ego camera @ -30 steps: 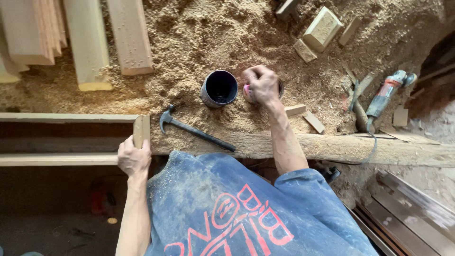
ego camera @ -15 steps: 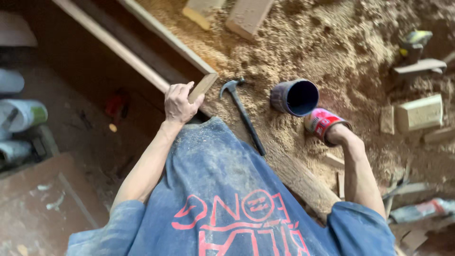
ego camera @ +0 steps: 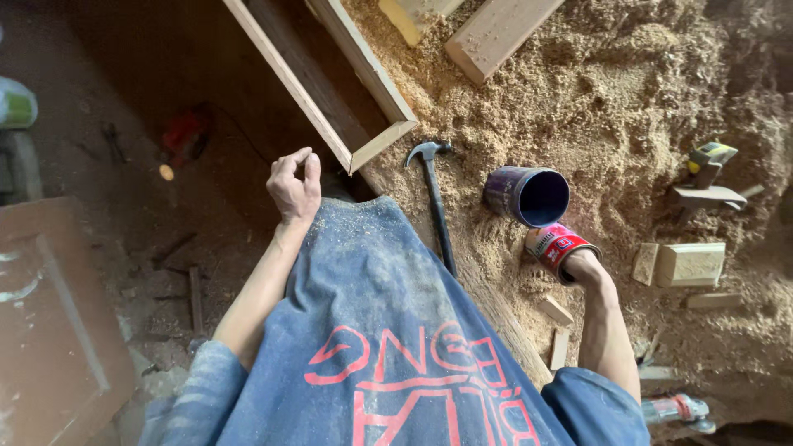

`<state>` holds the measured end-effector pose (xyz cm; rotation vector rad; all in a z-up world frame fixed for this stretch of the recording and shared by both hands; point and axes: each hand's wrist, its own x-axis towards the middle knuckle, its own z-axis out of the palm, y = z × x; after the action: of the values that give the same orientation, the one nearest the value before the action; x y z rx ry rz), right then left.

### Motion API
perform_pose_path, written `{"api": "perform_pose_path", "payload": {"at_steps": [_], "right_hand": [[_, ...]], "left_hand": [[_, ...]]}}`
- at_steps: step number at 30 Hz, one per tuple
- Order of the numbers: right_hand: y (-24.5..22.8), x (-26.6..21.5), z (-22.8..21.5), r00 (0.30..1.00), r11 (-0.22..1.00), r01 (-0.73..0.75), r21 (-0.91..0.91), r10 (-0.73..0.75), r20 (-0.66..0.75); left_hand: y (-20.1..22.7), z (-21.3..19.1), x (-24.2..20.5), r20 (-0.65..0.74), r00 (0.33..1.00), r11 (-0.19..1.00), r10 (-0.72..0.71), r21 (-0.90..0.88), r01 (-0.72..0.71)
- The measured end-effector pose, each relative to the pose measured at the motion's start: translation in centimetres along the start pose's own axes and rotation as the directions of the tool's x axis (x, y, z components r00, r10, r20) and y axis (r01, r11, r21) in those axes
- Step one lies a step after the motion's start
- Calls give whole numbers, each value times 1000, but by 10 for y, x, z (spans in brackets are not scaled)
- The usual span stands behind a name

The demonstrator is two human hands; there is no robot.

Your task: The person constructs a wooden box by positioning wooden planks and hammering nails into them on a workbench covered in sawdust, while also dipping a tool into a small can.

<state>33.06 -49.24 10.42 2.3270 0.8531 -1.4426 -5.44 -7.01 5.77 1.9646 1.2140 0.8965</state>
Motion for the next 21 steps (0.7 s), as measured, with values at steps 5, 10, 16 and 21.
{"api": "perform_pose_path", "payload": {"at_steps": [5, 10, 16, 21], "right_hand": [[12, -10, 11, 995, 988, -84, 126, 90, -42], [16, -19, 26, 980, 955, -143, 261, 173, -98], [27, -41, 55, 931, 870, -169, 463, 295, -214], [34, -71, 67, 769, 828, -129, 546, 431, -472]], "left_hand": [[1, 16, 6, 85, 996, 994, -21, -109, 30], [-7, 20, 20, 151, 988, 987, 39, -163, -14], [-7, 18, 35, 211, 976, 971, 54, -241, -1], [-12, 16, 50, 280, 957, 962, 73, -273, 6]]}}
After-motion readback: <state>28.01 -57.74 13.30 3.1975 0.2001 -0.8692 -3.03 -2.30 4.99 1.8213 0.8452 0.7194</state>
